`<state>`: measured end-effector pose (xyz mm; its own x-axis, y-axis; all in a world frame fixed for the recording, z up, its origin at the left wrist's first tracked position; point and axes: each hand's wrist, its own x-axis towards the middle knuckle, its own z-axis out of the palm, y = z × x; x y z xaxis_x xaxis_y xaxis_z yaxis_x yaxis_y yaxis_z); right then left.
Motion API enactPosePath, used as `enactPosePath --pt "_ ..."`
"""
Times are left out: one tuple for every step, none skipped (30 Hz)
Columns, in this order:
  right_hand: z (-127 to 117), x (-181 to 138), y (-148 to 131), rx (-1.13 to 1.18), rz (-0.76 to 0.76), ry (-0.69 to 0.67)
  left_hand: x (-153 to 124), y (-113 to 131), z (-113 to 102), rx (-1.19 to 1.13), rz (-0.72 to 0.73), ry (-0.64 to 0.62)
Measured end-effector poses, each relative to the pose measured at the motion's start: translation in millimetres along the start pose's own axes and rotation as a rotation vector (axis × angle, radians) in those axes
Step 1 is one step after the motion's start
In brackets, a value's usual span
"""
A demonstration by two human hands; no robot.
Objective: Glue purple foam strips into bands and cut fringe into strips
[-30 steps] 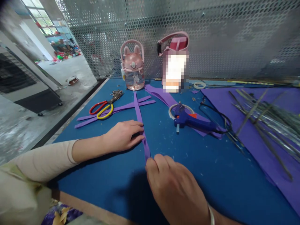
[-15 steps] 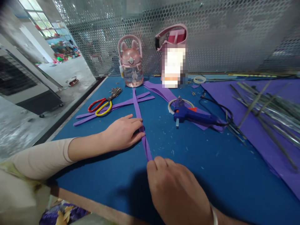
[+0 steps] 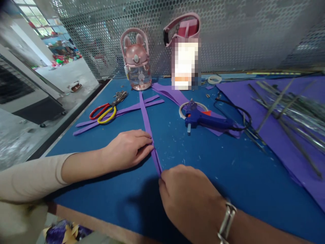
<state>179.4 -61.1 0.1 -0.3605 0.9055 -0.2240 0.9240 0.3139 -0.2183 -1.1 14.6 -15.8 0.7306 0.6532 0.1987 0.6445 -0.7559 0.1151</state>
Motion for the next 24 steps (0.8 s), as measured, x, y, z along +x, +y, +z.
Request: enactPosePath --pt "-3 2 1 0.01 0.025 -0.046 -1 2 -2 -0.004 -0.009 -0.008" --pt "-4 3 1 0.011 0.038 -0.074 -2 4 -3 0.0 -0.016 -0.016" --pt "-4 4 1 0.006 0.042 -0.083 -3 7 -4 0.008 -0.022 -0.025" --pt "-4 5 0 -0.002 0.038 -0.075 -3 9 -5 0.02 -0.03 -0.032" --pt "-2 5 0 -0.009 0.025 -0.061 -3 12 -6 0.033 -0.039 -0.037" --pt "1 4 0 -0.017 0.01 -0.038 -3 14 -6 0.042 -0.05 -0.04" --pt "3 3 0 -0.021 -0.006 -0.012 -4 16 -7 0.049 -0.061 -0.046" --pt "4 2 1 -0.023 -0.027 0.014 -4 19 -7 0.051 -0.07 -0.052" --pt "2 2 3 -0.021 -0.052 0.025 -5 21 -7 0.05 -0.078 -0.06" --pt "-1 2 7 -0.009 -0.082 0.003 -6 23 -7 0.046 -0.085 -0.067" --pt "-8 4 13 0.015 -0.113 -0.052 -6 25 -7 0.04 -0.094 -0.074" --pt "-18 7 21 0.044 -0.132 -0.107 -7 27 -6 0.036 -0.103 -0.078" --pt "-29 11 30 0.082 -0.144 -0.181 -8 29 -6 0.033 -0.11 -0.081" --pt "-41 17 42 0.118 -0.104 -0.176 -9 30 -6 0.032 -0.115 -0.084" --pt "-53 25 54 0.104 -0.014 -0.038 -10 31 -5 0.031 -0.12 -0.086" --pt "-63 33 68 0.041 0.097 0.176 -11 31 -5 0.028 -0.124 -0.084" --pt "-71 41 82 -0.072 0.194 0.427 -12 31 -4 0.022 -0.125 -0.082" --pt "-77 49 96 -0.193 0.23 0.553 -13 30 -4 0.011 -0.125 -0.079" --pt "-79 57 108 -0.282 0.199 0.524 -15 29 -4 -0.005 -0.12 -0.075" --pt "-78 63 119 -0.329 0.176 0.445 -16 28 -4 -0.023 -0.11 -0.066" --pt "-75 69 128 -0.337 0.172 0.392 -17 26 -4 -0.043 -0.099 -0.053" --pt "-71 73 135 -0.338 0.165 0.34 -17 24 -3 -0.065 -0.094 -0.036" --pt "-66 75 139 -0.33 0.167 0.31 -17 21 -3 -0.089 -0.096 -0.018" --pt "-61 77 141 -0.326 0.169 0.304 -16 19 -3 -0.112 -0.104 0.0"
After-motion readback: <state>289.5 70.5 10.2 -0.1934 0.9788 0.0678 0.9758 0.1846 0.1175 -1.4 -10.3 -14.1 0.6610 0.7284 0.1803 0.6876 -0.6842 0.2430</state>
